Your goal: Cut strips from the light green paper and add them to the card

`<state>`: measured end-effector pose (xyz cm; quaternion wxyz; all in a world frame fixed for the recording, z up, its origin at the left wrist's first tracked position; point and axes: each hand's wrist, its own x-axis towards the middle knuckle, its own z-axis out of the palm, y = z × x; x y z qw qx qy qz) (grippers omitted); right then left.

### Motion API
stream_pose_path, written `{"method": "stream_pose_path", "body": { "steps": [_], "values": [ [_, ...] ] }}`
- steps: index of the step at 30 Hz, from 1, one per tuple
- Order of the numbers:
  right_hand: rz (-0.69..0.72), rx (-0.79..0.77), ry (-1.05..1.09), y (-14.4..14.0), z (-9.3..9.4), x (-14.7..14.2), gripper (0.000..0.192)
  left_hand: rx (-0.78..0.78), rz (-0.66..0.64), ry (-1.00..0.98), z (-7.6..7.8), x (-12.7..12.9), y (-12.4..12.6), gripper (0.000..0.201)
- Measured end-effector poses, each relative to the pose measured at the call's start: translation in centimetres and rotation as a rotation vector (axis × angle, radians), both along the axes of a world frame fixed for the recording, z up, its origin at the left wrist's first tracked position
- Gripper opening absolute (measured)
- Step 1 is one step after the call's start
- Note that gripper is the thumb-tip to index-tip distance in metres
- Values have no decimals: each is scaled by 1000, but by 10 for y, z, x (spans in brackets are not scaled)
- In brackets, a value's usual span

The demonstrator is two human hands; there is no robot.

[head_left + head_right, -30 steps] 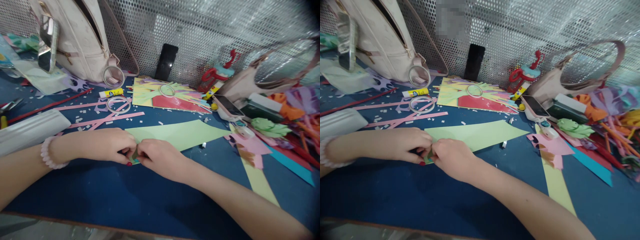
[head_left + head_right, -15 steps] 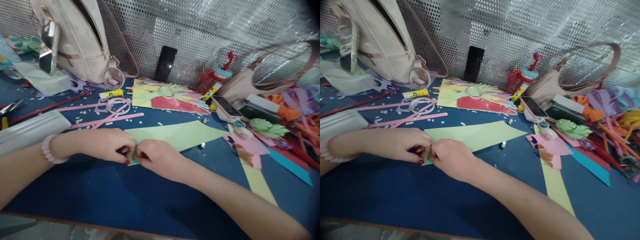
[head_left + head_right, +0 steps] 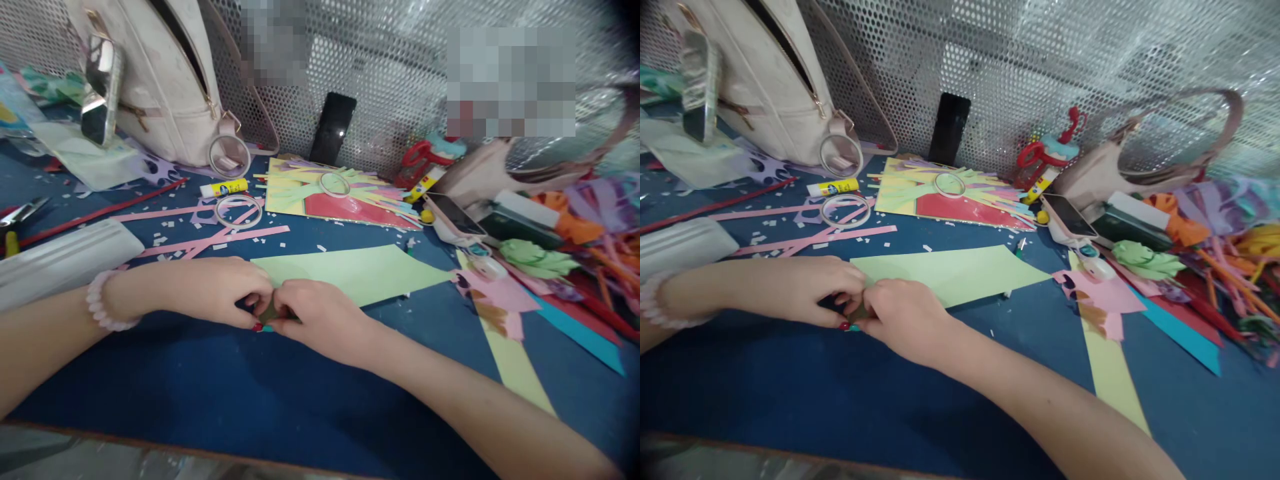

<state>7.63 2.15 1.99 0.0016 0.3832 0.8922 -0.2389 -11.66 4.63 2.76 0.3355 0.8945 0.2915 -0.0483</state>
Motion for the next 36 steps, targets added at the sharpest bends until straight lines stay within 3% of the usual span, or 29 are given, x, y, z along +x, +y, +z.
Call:
{"method": "stream_pose_path", "body": {
  "steps": [7, 14, 18, 28, 36],
  "values": [
    [-34, -11, -63, 1, 7, -5, 14, -9, 3, -14, -1, -1, 0, 8],
    [13, -72, -332, 17, 25, -17, 34, -2, 35, 32, 0, 0, -1, 12],
    [53, -55, -394, 24, 25, -17, 39, 3, 21, 30, 0, -1, -2, 17],
    [38, 2, -537, 28, 30, -3, 32, 12, -1, 44, 3, 0, -2, 24],
    [3, 29, -512, 30, 27, 18, 31, 15, 1, 22, 1, -2, -2, 24]
  ]
}}
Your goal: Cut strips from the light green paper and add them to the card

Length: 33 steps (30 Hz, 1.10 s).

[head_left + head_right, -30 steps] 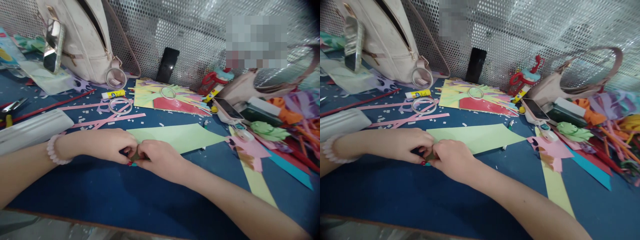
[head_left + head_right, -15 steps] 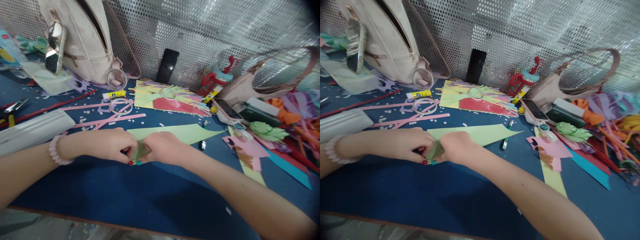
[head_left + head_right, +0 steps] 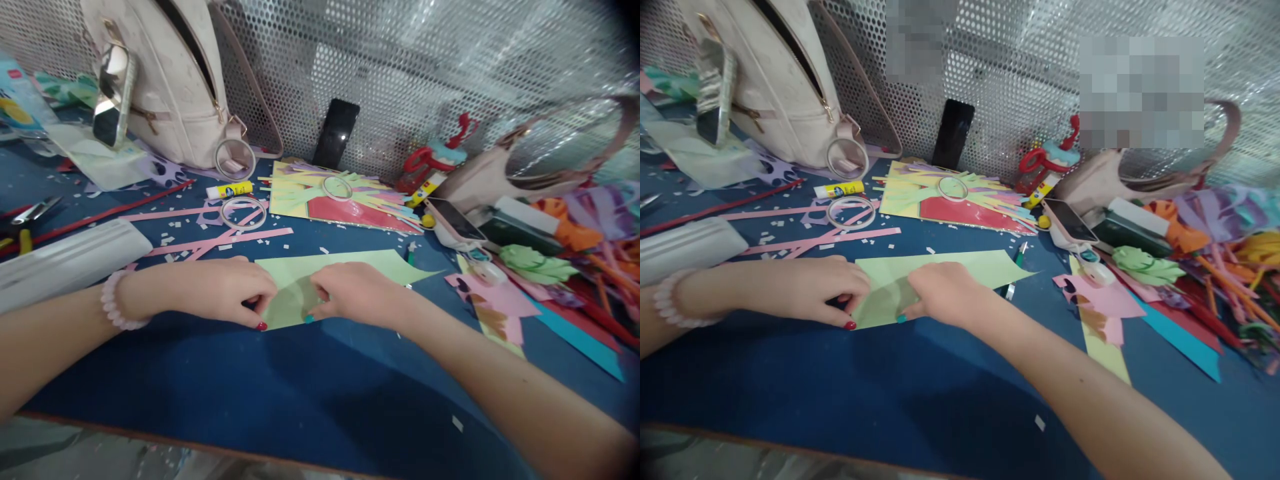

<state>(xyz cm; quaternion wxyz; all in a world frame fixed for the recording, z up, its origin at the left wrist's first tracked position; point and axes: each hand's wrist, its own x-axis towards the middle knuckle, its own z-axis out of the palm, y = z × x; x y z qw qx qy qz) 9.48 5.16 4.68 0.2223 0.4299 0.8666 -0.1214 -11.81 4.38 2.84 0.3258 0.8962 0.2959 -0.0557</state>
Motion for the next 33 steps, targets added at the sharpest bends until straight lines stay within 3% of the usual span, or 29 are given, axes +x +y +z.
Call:
{"method": "stream_pose_path", "body": {
  "steps": [12, 19, 23, 26, 31, 33],
  "values": [
    [-143, 116, -86, 7, -5, 66, 27, -4, 3, 33, 2, 0, -1, 28],
    [-222, 34, 34, 10, -7, 88, 17, 16, 13, 37, 1, -2, -1, 27],
    [-188, -141, 244, 10, -10, 88, 13, 0, 47, 55, 8, 0, -3, 19],
    [-184, -185, 318, 6, -13, 80, 13, -28, 91, 3, 12, 2, -6, 11],
    [-65, -167, 389, -8, -14, 48, 10, 115, 61, -105, -1, 5, -8, 13],
    [-11, -155, 373, -11, -13, 37, 9, 103, 41, -109, -8, 5, -6, 12]
  ]
}}
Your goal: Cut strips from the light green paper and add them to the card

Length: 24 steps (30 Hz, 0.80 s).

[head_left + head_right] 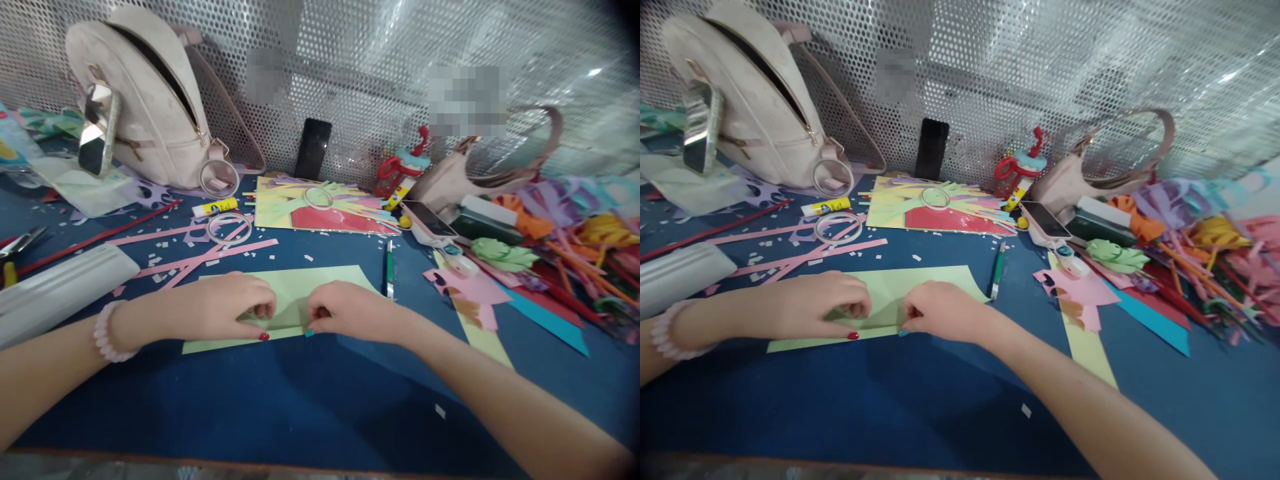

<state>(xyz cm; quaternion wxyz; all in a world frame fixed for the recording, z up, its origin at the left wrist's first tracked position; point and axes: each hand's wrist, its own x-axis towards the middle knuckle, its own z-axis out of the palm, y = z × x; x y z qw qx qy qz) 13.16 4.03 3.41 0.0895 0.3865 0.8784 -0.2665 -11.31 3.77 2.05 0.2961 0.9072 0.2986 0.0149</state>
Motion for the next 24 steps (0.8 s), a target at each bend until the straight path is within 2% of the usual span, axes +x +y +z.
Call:
{"method": "stream_pose_path", "body": {
  "steps": [4, 8, 24],
  "values": [
    [11, 51, -130, 0, 6, -9, 19, -45, -41, -7, -4, 0, 4, 10],
    [-51, 113, -292, 2, 10, -2, 29, -56, -77, -13, -3, 0, 5, 15],
    [-254, 254, -494, 4, 5, 91, 31, -71, -80, 32, -5, 0, 8, 27]
  ]
}}
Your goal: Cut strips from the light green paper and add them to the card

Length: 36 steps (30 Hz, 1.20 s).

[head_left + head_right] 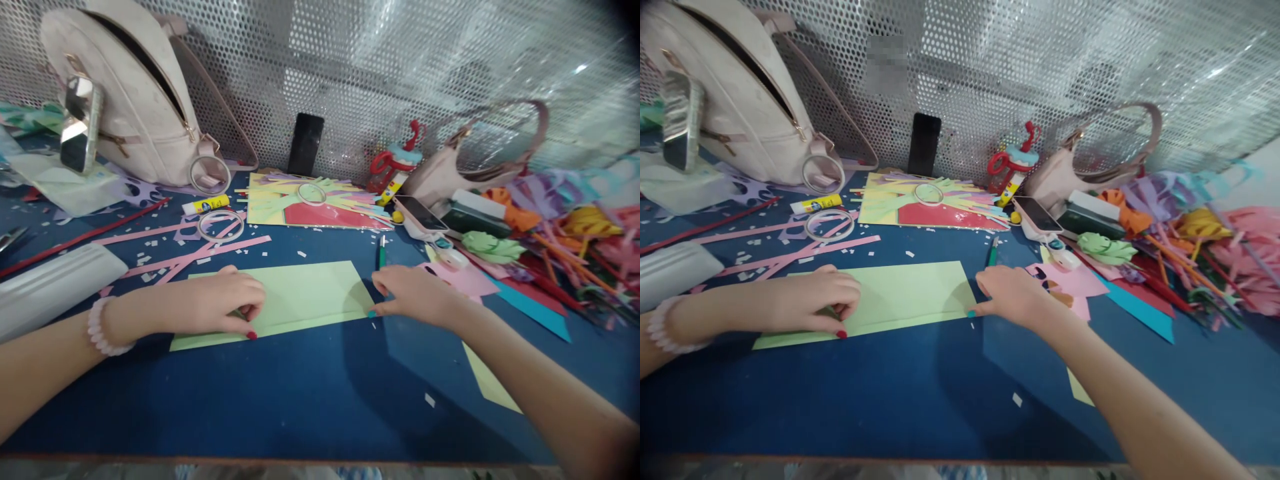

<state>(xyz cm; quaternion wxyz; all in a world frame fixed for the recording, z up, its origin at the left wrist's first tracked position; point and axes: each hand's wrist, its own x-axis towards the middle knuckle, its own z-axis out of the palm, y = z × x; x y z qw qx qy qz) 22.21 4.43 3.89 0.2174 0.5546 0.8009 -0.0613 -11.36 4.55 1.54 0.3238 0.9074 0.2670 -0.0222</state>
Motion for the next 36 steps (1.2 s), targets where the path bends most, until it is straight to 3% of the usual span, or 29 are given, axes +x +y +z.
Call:
{"method": "stream_pose_path", "body": {
  "steps": [5, 8, 11, 14, 17, 20, 22, 27, 30, 33, 36],
  "values": [
    [-158, -4, 56, 1, -2, 27, 30, -28, -5, -9, -1, 0, 2, 27],
    [-153, -9, 159, -5, 2, 33, 20, 1, 21, -7, 1, 1, 2, 25],
    [-133, -40, 310, -15, 7, 26, 16, 102, 123, -27, 1, 0, 4, 22],
    [-167, -79, 452, -24, 6, 14, 25, 283, 226, -30, -5, -3, 7, 34],
    [-158, -88, 572, -29, 1, 5, 36, 383, 239, -22, -11, -5, 10, 44],
    [-66, -78, 626, -33, -1, 0, 41, 384, 257, -15, -13, -6, 11, 47],
    [70, -12, 579, -37, -3, -2, 37, 368, 286, 2, -13, -5, 10, 51],
    [503, 378, 210, -44, -10, -10, 33, 320, 321, -6, -11, -4, 6, 55],
    [682, 513, 66, -44, -14, -15, 38, 285, 332, -17, -10, -4, 4, 51],
    [760, 579, 40, -41, -16, -19, 33, 221, 336, -6, -8, -2, 3, 44],
    [711, 568, 97, -34, -20, -20, 33, 149, 339, 13, -5, 1, 1, 39]
  ]
}}
